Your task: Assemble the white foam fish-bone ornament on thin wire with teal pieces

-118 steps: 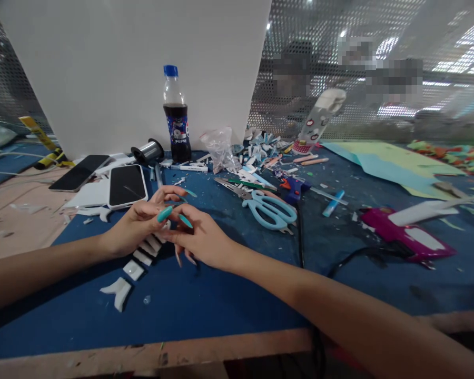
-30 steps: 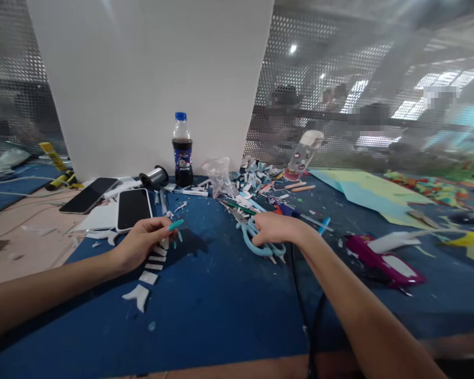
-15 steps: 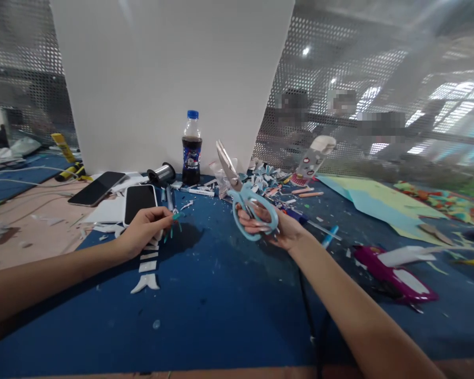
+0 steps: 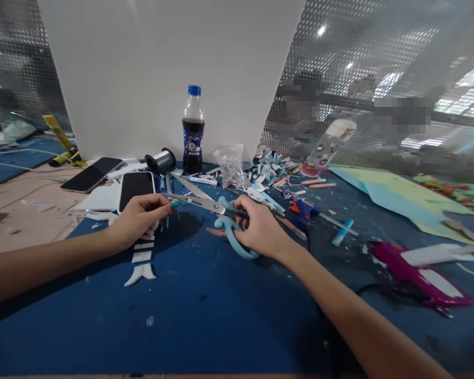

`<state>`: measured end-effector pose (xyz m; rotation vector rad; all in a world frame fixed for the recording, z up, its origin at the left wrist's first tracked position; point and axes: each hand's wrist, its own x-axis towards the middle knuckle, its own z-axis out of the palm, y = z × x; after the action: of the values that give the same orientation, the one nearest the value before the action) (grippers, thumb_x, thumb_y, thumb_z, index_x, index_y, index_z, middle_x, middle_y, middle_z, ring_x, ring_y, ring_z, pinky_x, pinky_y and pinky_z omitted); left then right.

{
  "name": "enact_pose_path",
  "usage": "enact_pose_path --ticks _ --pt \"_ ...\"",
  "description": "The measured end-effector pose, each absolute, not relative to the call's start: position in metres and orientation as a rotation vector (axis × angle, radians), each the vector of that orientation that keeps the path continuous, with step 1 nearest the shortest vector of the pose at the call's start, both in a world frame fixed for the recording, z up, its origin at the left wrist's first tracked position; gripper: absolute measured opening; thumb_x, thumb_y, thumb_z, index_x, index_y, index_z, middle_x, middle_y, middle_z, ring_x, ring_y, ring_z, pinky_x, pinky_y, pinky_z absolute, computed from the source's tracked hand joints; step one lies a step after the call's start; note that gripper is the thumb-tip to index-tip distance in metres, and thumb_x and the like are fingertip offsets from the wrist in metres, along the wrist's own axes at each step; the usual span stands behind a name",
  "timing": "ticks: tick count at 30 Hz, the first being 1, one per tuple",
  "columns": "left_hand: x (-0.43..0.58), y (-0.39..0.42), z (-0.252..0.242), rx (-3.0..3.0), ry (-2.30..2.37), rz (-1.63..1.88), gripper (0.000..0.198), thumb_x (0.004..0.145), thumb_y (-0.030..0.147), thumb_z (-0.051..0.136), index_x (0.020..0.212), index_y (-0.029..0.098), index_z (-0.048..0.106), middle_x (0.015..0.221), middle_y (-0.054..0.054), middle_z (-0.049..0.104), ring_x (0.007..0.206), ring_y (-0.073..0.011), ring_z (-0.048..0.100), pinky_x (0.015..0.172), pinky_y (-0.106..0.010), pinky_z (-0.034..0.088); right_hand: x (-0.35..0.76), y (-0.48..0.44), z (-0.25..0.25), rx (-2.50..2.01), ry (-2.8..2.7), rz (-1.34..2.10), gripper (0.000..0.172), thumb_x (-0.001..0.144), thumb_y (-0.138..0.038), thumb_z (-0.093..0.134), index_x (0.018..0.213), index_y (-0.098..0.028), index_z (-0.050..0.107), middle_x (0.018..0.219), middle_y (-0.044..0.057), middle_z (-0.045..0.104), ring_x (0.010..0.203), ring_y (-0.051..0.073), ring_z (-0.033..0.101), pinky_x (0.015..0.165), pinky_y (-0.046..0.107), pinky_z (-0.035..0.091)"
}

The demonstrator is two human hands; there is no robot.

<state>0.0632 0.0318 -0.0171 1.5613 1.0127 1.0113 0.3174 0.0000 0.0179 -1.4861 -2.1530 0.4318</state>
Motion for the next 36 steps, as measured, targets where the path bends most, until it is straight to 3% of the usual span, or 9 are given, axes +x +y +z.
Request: enact_pose_path --ticks 7,12,25,36 --pt "0.0639 0.0280 -0.0181 1.862 1.090 1.117 0.017 0.078 0.027 0.057 0.067 0.015 0.059 0.060 0.001 0.053 0.052 -0.0073 0.044 0.047 -0.020 0.035 0.3126 -0.0001 0.0113 -1.409 -2.175 0.197 0.029 0.065 -0.034 0.065 0.069 -0.021 0.040 0.054 -0.003 0.048 0.047 0.010 0.044 0.045 0.022 0.035" --pt "0.0640 0.0257 -0.0180 1.939 1.082 1.138 0.015 0.078 0.026 0.056 0.069 0.015 0.061 0.063 -0.001 0.056 0.054 -0.0083 0.045 0.048 -0.021 0.035 0.3113 -0.0027 0.0105 -1.370 -2.184 0.076 0.025 0.065 -0.032 0.064 0.070 -0.020 0.042 0.055 -0.002 0.052 0.045 0.010 0.046 0.046 0.022 0.036" --pt "0.0627 0.0254 -0.0152 1.980 1.079 1.118 0.016 0.078 0.022 0.054 0.063 0.015 0.056 0.056 0.003 0.047 0.051 -0.0071 0.040 0.047 -0.020 0.032 0.3115 -0.0060 0.0094 -1.398 -2.258 -0.115 0.022 0.068 -0.034 0.059 0.078 -0.018 0.048 0.061 0.003 0.057 0.047 0.013 0.050 0.048 0.025 0.035" --pt "0.0643 0.0248 -0.0175 1.922 1.067 1.144 0.013 0.078 0.024 0.055 0.076 0.014 0.064 0.064 0.000 0.057 0.054 -0.0081 0.046 0.049 -0.020 0.036 0.3136 -0.0046 0.0075 -1.413 -2.235 -0.143 0.017 0.068 -0.031 0.057 0.075 -0.019 0.047 0.060 0.002 0.056 0.048 0.014 0.050 0.049 0.025 0.035"
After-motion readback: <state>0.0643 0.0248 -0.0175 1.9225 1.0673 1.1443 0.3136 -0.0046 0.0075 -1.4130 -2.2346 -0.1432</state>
